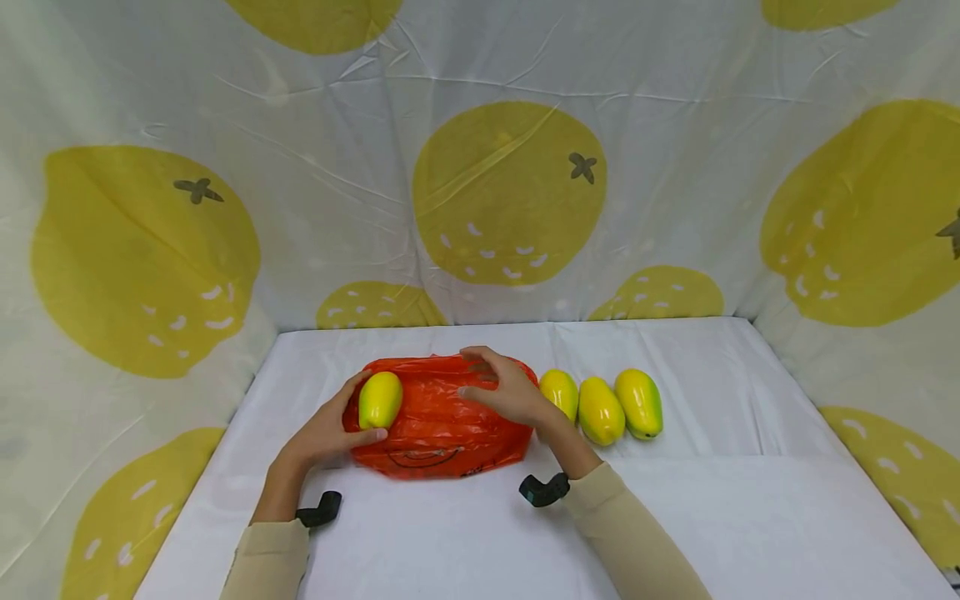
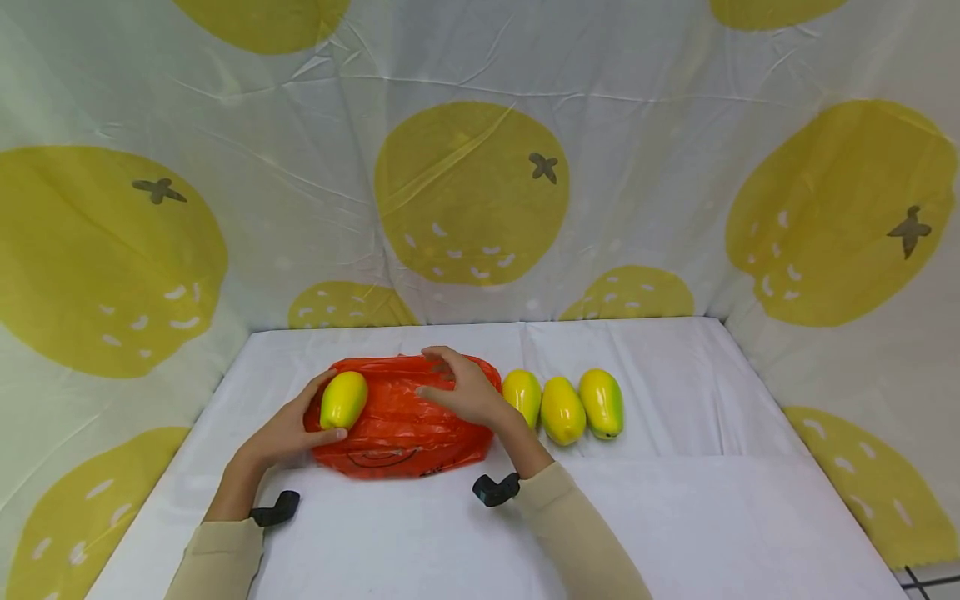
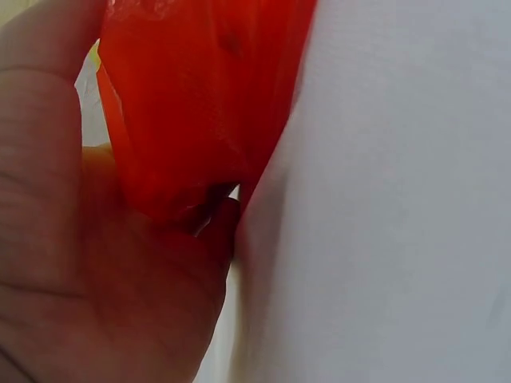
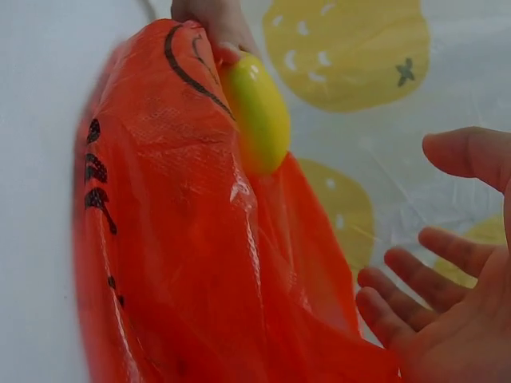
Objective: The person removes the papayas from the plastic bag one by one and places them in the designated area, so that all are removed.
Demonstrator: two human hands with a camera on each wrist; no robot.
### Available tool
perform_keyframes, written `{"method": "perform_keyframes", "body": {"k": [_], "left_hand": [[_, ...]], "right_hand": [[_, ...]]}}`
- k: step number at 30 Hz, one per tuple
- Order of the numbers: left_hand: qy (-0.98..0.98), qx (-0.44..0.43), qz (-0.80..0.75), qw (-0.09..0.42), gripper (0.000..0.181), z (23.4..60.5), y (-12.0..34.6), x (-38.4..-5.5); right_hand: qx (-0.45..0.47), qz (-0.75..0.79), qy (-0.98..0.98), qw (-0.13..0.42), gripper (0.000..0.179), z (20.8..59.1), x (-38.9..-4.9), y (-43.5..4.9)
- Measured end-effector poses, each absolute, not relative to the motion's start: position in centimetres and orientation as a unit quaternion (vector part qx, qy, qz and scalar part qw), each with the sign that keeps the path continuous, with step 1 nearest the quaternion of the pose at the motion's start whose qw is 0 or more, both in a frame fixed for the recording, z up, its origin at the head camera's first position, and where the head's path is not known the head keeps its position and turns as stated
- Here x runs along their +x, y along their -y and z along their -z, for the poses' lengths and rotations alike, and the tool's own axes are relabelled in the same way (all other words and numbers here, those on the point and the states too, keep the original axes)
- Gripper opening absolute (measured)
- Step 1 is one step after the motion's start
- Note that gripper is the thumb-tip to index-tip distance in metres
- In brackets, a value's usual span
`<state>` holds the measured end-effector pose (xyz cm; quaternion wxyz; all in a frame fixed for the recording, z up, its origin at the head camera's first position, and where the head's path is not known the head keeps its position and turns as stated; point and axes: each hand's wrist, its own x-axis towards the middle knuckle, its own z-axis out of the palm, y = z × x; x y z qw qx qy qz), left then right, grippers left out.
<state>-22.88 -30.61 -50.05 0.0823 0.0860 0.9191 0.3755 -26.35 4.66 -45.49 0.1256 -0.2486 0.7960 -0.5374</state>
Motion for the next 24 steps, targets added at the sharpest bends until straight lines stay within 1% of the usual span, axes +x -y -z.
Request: {"method": "perform_keyframes", "body": {"k": [7,18,24], "left_hand": [[-0.919,0.100,-0.374,0.079,0.117,50.2,31.0,-22.9],[-0.913,0.115,-0.385,0.072,0.118,50.6,31.3,-23.1],[-0.916,0.114,-0.378,0.071,0.119,50.5,31.5,-23.1]], "right_hand": [[-0.263,0.530,-0.794,0.136,0.073,46.2,-26.2,-2.5],[-0.241,0.509,-0.812,0.154,0.076,46.0,-25.7,1.3],[-0.218,0.495,-0.828,0.146,0.078,46.8,-25.7,3.2]]}}
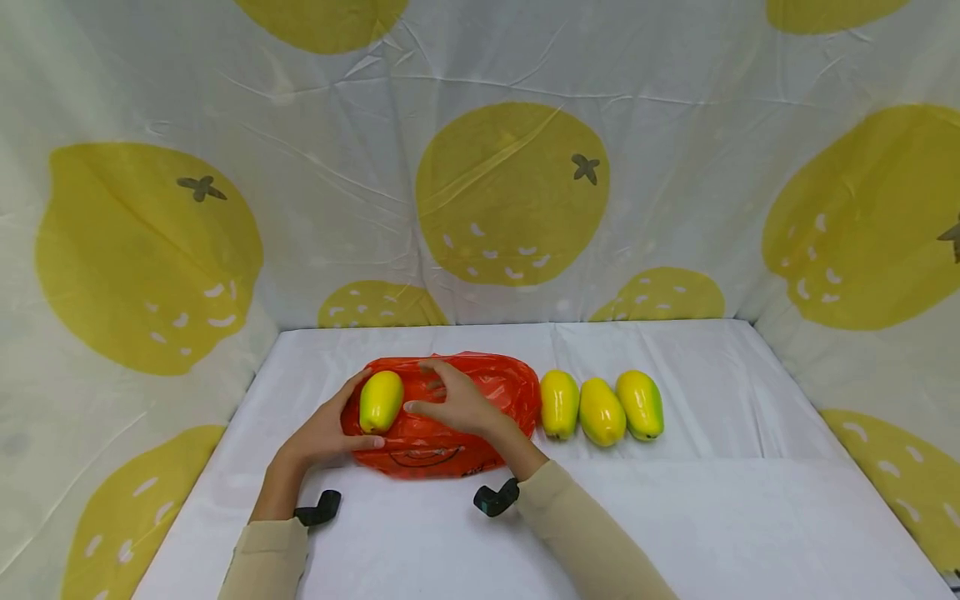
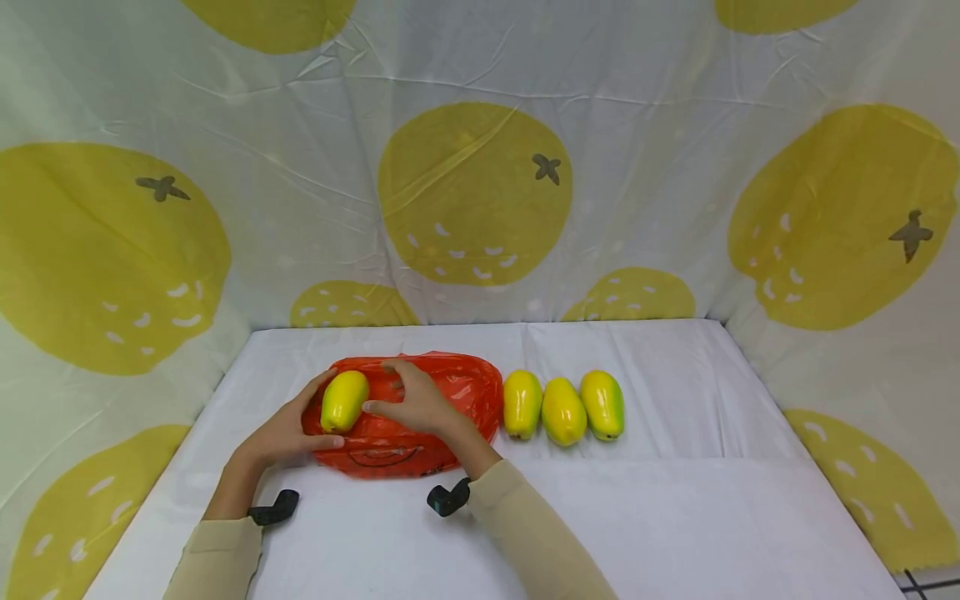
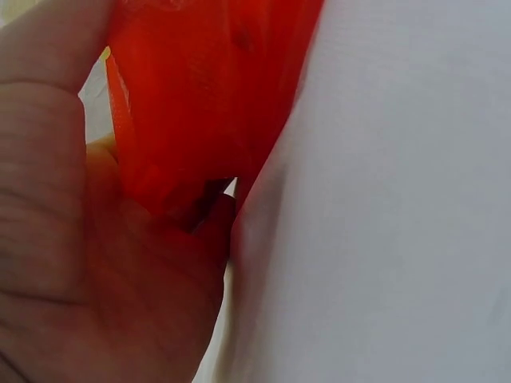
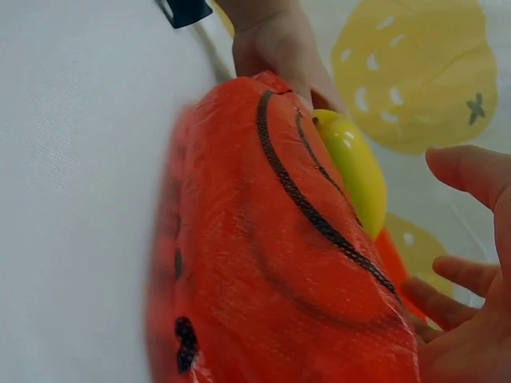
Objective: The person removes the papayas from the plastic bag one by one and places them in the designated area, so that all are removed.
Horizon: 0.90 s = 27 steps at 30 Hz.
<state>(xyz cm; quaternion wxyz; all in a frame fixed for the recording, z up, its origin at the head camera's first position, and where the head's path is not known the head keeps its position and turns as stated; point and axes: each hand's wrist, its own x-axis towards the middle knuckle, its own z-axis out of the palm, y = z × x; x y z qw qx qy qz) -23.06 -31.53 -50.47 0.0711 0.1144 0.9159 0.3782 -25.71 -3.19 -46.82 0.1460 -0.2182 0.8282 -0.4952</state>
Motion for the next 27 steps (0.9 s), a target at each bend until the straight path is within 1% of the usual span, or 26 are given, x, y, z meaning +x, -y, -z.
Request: {"method": "perform_keyframes", "body": {"k": [10,14,21,27], "left_hand": [[-0.917,0.115,-0.375,0.071,0.117,50.6,31.7,-22.9],[-0.914,0.119,-0.380,0.074,0.118,50.6,31.6,-22.9],[-0.914,0.126,-0.379,0.063,0.121,50.6,31.6,-23.2],[-0.913,0.129,-0.381,0.063,0.122,50.8,31.5,-23.2]], "right_hand": [[-0.196,0.472,-0.852,0.113,0.092,48.1,-24.8,6.3],[-0.197,0.459,-0.860,0.104,0.093,48.6,-24.5,7.0],[-0.204,0.440,-0.870,0.090,0.094,49.3,-24.5,7.9],[-0.211,0.435,-0.870,0.095,0.096,49.1,-24.5,8.3]]}}
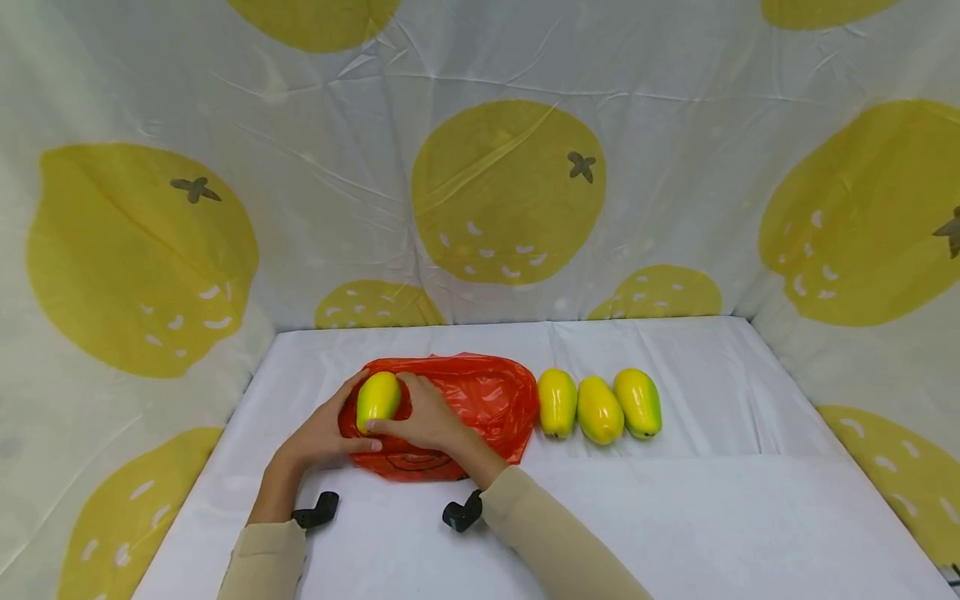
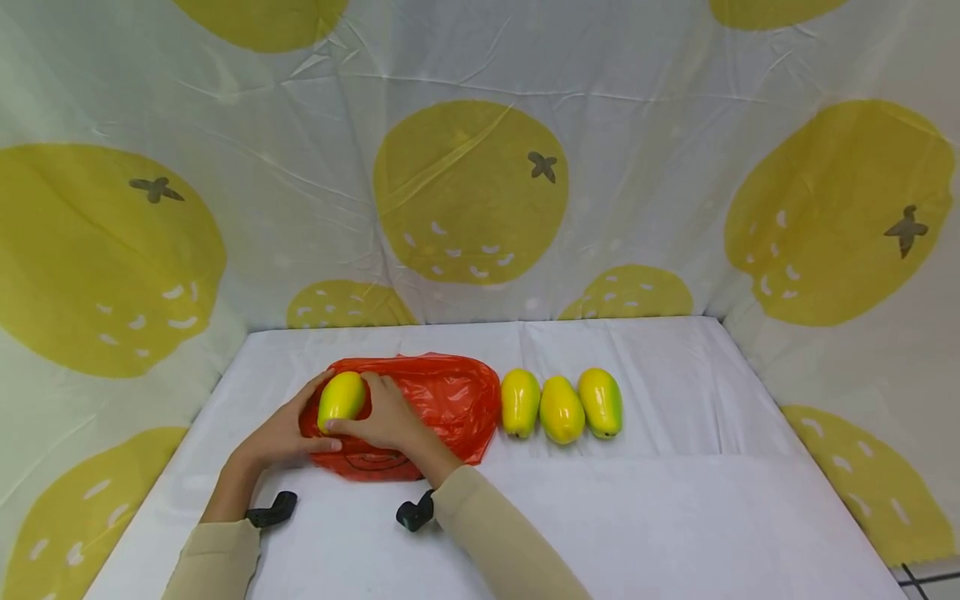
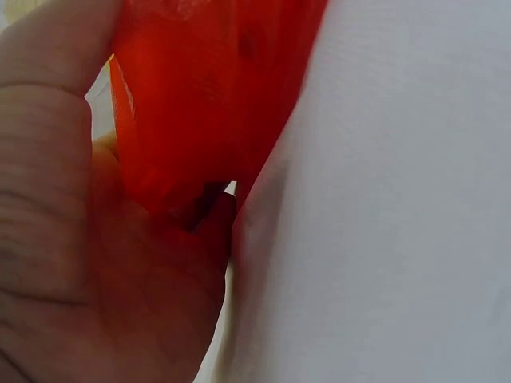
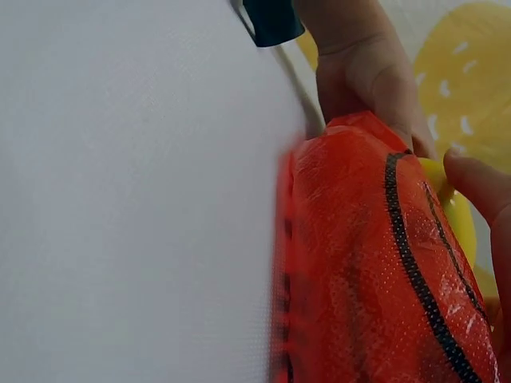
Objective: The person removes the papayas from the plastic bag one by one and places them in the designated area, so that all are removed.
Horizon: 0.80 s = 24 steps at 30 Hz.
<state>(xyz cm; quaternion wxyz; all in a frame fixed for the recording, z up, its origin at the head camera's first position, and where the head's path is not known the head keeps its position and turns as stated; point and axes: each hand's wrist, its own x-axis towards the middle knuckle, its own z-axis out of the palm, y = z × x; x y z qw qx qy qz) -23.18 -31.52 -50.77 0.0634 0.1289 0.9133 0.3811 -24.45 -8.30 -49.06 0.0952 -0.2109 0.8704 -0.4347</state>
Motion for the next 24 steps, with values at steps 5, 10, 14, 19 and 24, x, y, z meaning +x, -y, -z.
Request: {"method": "perform_keyframes", "body": {"k": [5,10,14,19,24], "left_hand": [[-0.912,0.130,-0.383,0.063,0.123,50.9,31.3,-23.2],[-0.911,0.129,-0.386,0.064,0.123,50.8,31.3,-23.1],[-0.911,0.131,-0.387,0.064,0.124,50.9,31.3,-23.1],[-0.912,0.128,-0.384,0.065,0.122,50.8,31.3,-23.0],[-0.915,0.120,-0.378,0.066,0.122,50.7,31.4,-23.0]], "right_hand": [[-0.217,0.436,-0.868,0.099,0.100,49.0,-24.5,8.6],[-0.227,0.434,-0.867,0.091,0.104,49.3,-24.8,8.8],[-0.233,0.437,-0.864,0.093,0.101,49.5,-25.0,8.8],[-0.227,0.462,-0.851,0.100,0.098,49.6,-25.0,8.4],[-0.224,0.474,-0.845,0.105,0.098,49.3,-25.1,7.7]]}}
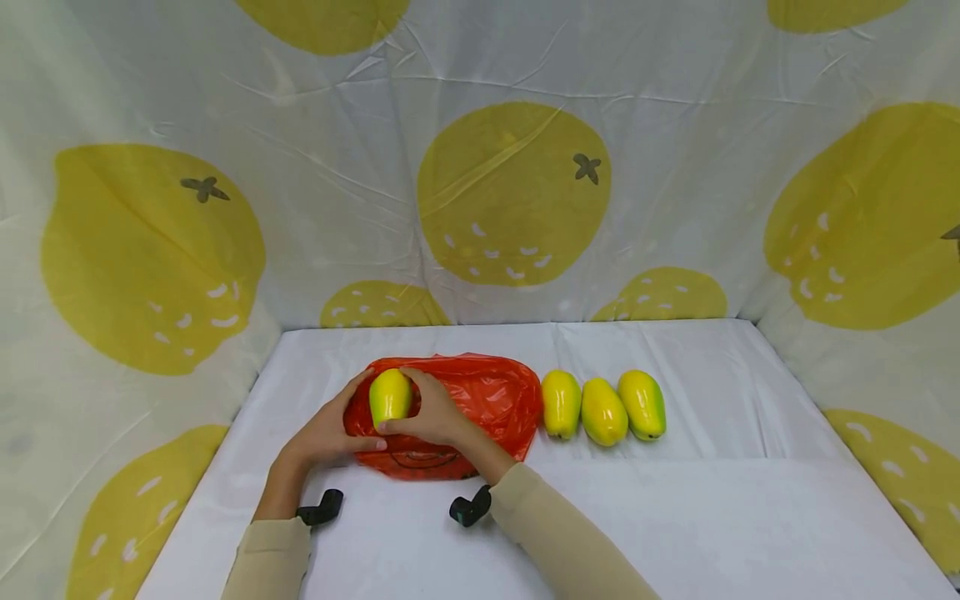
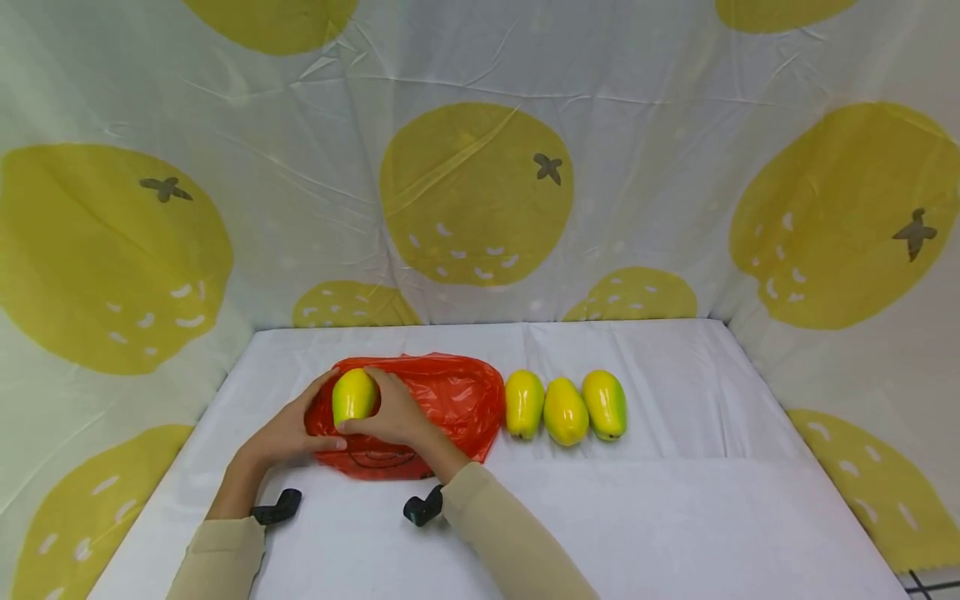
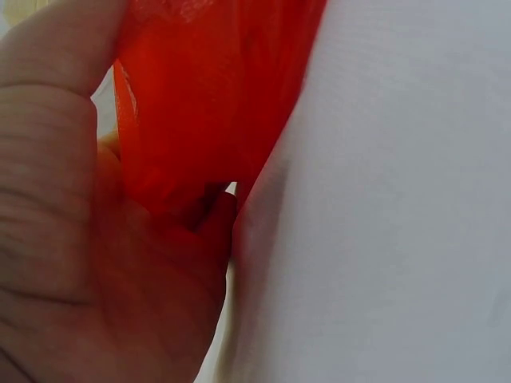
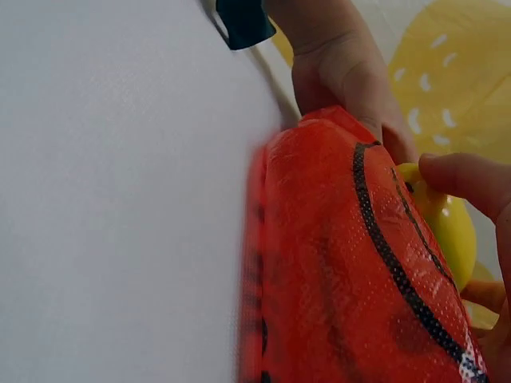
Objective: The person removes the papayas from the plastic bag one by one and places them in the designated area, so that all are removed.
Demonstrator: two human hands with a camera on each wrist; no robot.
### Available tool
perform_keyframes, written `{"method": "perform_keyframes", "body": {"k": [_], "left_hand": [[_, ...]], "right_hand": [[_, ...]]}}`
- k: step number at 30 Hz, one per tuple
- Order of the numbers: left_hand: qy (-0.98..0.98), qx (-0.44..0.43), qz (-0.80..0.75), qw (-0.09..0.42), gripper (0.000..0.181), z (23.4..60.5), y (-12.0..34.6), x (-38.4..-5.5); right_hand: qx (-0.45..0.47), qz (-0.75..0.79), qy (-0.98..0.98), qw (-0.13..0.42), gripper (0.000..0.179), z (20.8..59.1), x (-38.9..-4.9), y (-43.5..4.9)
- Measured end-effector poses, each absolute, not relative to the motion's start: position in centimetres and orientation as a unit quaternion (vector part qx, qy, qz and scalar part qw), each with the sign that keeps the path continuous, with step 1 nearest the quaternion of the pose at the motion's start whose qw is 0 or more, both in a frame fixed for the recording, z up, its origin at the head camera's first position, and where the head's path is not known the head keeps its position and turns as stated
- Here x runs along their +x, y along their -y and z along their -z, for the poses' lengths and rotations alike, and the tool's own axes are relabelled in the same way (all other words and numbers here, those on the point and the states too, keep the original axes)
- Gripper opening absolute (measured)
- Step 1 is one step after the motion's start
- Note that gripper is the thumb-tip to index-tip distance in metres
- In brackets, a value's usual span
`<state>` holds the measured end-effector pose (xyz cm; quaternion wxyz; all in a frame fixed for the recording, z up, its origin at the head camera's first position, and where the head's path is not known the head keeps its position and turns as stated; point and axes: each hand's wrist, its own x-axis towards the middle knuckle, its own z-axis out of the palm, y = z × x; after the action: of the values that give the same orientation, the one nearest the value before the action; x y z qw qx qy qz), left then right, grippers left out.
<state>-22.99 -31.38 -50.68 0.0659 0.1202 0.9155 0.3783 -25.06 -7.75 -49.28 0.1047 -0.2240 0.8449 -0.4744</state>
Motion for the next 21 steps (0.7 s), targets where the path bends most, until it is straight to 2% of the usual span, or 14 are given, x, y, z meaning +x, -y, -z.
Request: {"method": "perform_keyframes", "body": {"k": [21], "left_hand": [[-0.916,0.092,-0.381,0.081,0.122,50.7,31.4,-22.9]], "right_hand": [[-0.216,0.531,-0.809,0.131,0.094,47.4,-24.3,1.5]]}}
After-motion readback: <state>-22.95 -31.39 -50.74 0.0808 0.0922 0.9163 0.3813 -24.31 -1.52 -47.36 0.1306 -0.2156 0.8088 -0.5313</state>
